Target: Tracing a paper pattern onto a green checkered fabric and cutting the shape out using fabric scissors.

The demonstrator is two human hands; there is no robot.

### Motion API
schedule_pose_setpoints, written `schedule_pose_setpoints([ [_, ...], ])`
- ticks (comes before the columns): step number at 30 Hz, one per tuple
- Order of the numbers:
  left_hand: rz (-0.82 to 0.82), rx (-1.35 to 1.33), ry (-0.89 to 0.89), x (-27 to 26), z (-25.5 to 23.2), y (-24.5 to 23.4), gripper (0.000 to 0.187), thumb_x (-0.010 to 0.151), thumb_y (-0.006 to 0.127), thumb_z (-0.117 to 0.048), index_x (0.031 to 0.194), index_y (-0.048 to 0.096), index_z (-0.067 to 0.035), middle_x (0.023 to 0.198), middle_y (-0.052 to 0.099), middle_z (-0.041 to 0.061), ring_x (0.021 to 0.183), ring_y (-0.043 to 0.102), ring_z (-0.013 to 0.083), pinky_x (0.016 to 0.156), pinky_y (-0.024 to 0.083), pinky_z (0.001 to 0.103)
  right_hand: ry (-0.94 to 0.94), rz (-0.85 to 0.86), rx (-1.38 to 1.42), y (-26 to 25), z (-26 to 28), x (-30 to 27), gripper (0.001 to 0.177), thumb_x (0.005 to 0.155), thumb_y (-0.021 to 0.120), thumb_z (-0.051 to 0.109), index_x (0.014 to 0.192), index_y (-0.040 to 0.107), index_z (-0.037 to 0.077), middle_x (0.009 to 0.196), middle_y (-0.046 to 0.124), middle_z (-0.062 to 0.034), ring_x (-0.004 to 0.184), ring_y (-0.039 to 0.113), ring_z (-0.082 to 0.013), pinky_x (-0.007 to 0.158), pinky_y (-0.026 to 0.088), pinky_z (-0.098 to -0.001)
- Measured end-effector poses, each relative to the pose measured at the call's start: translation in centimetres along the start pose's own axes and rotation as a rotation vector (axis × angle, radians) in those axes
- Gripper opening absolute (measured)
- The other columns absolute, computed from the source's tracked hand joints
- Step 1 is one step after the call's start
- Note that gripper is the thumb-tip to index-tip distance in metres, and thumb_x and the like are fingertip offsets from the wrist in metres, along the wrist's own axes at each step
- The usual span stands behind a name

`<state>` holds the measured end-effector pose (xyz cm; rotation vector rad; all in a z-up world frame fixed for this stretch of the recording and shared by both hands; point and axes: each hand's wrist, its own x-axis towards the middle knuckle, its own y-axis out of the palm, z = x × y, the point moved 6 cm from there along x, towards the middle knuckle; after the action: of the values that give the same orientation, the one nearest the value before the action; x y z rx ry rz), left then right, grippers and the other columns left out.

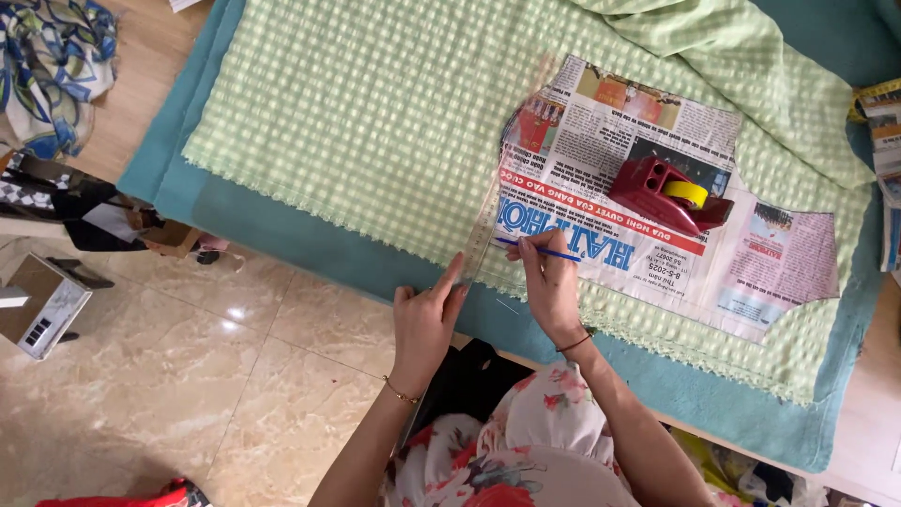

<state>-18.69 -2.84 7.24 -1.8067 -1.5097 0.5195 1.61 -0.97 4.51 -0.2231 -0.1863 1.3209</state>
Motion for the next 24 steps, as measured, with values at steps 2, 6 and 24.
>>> schedule_pose_setpoints([
  [2,-0.005,0.009,0.003,0.0,0.1,0.1,0.047,0.101,0.065,-0.023,0.147,0.058,-0.018,0.057,0.059,0.007,0.05,0.049,0.0236,0.069,0.037,0.038,-0.002,-0.002,0.014,0.1,-0.2,0.0,0.01,0.107,0.055,0.006,0.102,0.052,-0.002,0.094,0.073,-0.0126,0.091,0.075,-0.0157,0.08,0.06,-0.0283],
  [6,-0.011,0.029,0.013,0.0,0.0,0.1,0.046,0.101,0.065,-0.024,0.146,0.059,-0.018,0.058,0.061,0.008,0.051,0.051,0.0247,0.07,0.038,0.039,-0.047,-0.002,-0.005,0.2,0.1,0.0,0.011,0.107,0.056,0.007,0.101,0.053,-0.003,0.093,0.073,-0.0122,0.092,0.074,-0.0163,0.082,0.059,-0.0294],
  [24,-0.056,0.093,-0.016,-0.3,-0.3,0.3,0.043,0.099,0.067,-0.022,0.141,0.064,-0.016,0.05,0.054,0.008,0.045,0.043,0.0241,0.071,0.037,0.036,-0.05,-0.009,-0.076,0.5,0.9,0.2,0.013,0.107,0.058,0.008,0.101,0.054,-0.003,0.091,0.072,-0.0121,0.092,0.075,-0.0171,0.08,0.059,-0.03],
])
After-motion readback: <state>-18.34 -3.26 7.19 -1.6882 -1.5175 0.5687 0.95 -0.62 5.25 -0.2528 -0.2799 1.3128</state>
